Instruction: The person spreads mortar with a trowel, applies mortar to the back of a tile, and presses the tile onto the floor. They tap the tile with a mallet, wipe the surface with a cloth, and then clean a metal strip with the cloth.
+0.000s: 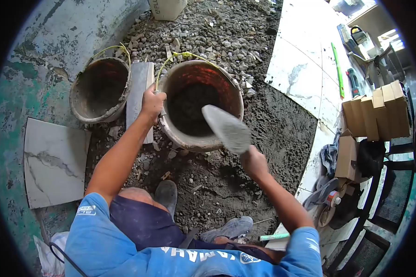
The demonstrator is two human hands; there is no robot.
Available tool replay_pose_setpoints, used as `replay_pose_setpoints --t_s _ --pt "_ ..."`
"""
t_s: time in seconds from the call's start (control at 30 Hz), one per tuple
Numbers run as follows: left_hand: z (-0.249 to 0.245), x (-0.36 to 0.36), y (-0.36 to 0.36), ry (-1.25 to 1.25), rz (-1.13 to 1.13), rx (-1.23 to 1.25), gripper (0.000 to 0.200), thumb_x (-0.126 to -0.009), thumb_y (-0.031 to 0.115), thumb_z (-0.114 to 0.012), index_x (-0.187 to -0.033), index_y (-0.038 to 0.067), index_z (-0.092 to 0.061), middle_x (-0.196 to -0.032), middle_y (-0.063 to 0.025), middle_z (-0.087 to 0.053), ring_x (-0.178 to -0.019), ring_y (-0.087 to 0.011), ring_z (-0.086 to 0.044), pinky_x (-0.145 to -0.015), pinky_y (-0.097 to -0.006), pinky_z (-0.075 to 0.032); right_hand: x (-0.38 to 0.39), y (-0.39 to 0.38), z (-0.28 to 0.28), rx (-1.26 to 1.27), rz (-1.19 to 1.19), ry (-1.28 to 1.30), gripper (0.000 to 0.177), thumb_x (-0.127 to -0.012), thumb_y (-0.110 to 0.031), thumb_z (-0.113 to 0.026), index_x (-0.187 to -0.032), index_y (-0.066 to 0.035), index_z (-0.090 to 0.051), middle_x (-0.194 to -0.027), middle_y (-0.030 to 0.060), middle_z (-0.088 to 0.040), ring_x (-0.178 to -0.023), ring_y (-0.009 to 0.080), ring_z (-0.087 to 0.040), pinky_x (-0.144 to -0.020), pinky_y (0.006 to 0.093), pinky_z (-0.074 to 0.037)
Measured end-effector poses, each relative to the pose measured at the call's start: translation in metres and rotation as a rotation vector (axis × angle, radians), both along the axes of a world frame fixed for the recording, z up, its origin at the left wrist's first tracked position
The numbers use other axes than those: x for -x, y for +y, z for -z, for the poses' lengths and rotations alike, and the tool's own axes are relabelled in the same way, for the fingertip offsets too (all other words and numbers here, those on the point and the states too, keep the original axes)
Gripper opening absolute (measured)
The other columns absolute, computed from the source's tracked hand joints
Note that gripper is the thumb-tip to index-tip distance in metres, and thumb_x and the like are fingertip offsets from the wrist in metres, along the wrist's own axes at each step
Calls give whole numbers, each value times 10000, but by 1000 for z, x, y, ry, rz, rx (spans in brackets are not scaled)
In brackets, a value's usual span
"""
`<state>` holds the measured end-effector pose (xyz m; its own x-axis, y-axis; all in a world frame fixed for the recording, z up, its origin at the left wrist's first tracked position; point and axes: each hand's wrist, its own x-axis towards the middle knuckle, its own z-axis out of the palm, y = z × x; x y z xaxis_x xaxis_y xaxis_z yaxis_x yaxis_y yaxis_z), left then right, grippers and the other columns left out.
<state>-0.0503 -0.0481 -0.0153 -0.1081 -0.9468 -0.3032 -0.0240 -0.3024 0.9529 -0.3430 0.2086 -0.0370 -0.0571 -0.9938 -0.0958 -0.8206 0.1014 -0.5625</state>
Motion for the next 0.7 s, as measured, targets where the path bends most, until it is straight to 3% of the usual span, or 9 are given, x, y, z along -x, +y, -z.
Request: replay_pose_setpoints --t_s 0.07,0.17,0.27,0.33,0.37,0.47,0.6,0.63,0.7 --pt "6 -1 -5 26 -24 38 353 -723 -6 -510 -1062 13 -607 -775 -18 -589 -644 -97 -520 -581 -262 -439 -14 8 51 74 -20 163 231 -815 -82 -572 -1021 11 -524 -952 199 -604 -767 369 -629 -619 412 -532" --pt "17 -6 -9 -46 -31 35 340 -709 6 -534 -1040 2 -612 -764 -29 -599 -628 -108 -522 -575 -272 -445 10 84 53 16 -77 200 204 -779 -70 -576 -957 22 -537 -897 209 -557 -743 383 -598 -645 456 -518" --pt "24 -10 -21 -7 -57 13 327 -693 23 -579 -1020 34 -574 -676 3 -517 -555 -113 -505 -496 -272 -435 56 170 -8 -380 -79 235 248 -781 -125 -613 -1006 -29 -568 -903 184 -582 -810 382 -602 -653 451 -509" --pt "50 -1 -34 198 -147 18 386 -660 -7 -593 -1045 22 -587 -733 -15 -562 -563 -121 -508 -514 -275 -446 70 222 -39 -264 49 206 232 -791 -145 -622 -996 -67 -548 -839 192 -583 -730 420 -596 -608 506 -478" --pt "-4 17 -20 262 -176 -7 373 -649 -26 -583 -1019 12 -611 -768 -22 -579 -618 -122 -522 -562 -261 -445 72 242 -54 -389 135 308 159 -801 -112 -593 -932 -27 -566 -875 223 -596 -795 457 -573 -612 526 -459" --pt "-13 44 -42 205 -226 45 298 -673 -19 -543 -963 -22 -607 -737 -20 -565 -620 -108 -490 -564 -285 -417 57 249 -93 -130 243 304 251 -822 -118 -580 -1031 19 -560 -829 261 -578 -771 492 -549 -665 510 -444" --pt "-41 54 -71 223 -316 34 252 -656 -30 -544 -901 21 -574 -698 -7 -485 -602 -112 -456 -531 -298 -410 48 239 -119 -374 418 357 430 -917 -272 -569 -1176 70 -543 -970 296 -607 -828 451 -571 -763 511 -466" --pt "-43 55 -75 242 -376 8 236 -641 -41 -544 -861 44 -556 -695 3 -441 -612 -119 -443 -520 -306 -411 48 236 -111 -219 416 328 406 -929 -273 -545 -1122 85 -560 -966 296 -607 -839 474 -562 -738 492 -462" --pt "-45 61 -84 318 -447 -28 261 -662 -37 -518 -912 29 -555 -699 -16 -469 -574 -120 -456 -527 -308 -439 50 221 -111 -291 465 280 413 -931 -288 -544 -1112 83 -565 -995 294 -609 -867 477 -566 -736 497 -462"
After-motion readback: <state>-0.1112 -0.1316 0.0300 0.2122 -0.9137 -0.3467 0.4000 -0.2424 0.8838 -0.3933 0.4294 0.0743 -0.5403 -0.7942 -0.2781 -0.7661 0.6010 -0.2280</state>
